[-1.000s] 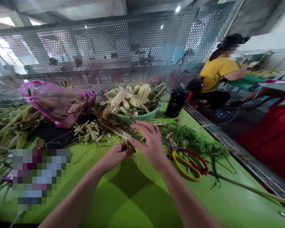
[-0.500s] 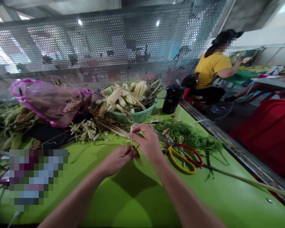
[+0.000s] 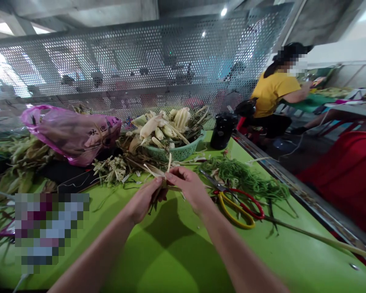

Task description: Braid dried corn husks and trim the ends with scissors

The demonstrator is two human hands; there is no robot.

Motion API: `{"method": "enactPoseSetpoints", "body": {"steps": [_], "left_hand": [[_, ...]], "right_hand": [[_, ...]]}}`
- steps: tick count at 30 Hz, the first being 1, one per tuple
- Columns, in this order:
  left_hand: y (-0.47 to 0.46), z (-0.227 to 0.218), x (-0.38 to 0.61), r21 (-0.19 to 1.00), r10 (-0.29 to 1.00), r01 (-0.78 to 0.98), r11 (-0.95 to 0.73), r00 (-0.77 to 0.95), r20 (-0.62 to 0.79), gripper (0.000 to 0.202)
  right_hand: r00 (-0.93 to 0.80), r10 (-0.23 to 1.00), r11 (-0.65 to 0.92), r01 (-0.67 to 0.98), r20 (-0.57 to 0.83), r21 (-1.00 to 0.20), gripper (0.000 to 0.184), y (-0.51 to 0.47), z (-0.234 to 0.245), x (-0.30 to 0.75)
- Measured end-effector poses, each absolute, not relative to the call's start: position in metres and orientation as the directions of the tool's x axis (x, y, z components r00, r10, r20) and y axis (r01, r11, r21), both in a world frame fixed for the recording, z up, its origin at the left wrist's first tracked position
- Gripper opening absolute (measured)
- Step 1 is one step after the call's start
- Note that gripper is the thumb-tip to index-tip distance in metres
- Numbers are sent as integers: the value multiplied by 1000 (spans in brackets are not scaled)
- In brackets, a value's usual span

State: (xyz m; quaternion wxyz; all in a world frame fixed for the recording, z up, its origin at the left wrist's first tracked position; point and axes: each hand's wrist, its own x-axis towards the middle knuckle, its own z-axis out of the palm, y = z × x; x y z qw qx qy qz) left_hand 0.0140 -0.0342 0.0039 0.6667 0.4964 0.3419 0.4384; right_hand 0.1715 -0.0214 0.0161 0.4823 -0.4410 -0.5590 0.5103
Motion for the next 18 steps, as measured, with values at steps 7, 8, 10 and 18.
{"method": "enactPoseSetpoints", "body": {"steps": [7,8,10,18], "left_hand": [[-34,5,16,949,919,-268,168,390,-53,28],[-34,4,16,952,922,-260,163,384,-53,27],[-35,4,16,956,928,-251,153,370,-52,26],[-26,-1,11,923,949,-348,163,311,-50,30]], "right_hand": [[-64,989,140,51,137,-989,27,-22,12,169],[-41,988,148,53,146,-988,27,-21,10,169],[23,985,168,67,170,-983,27,-20,8,169],[-161,972,207,229,172,-951,28,-21,13,174]]}}
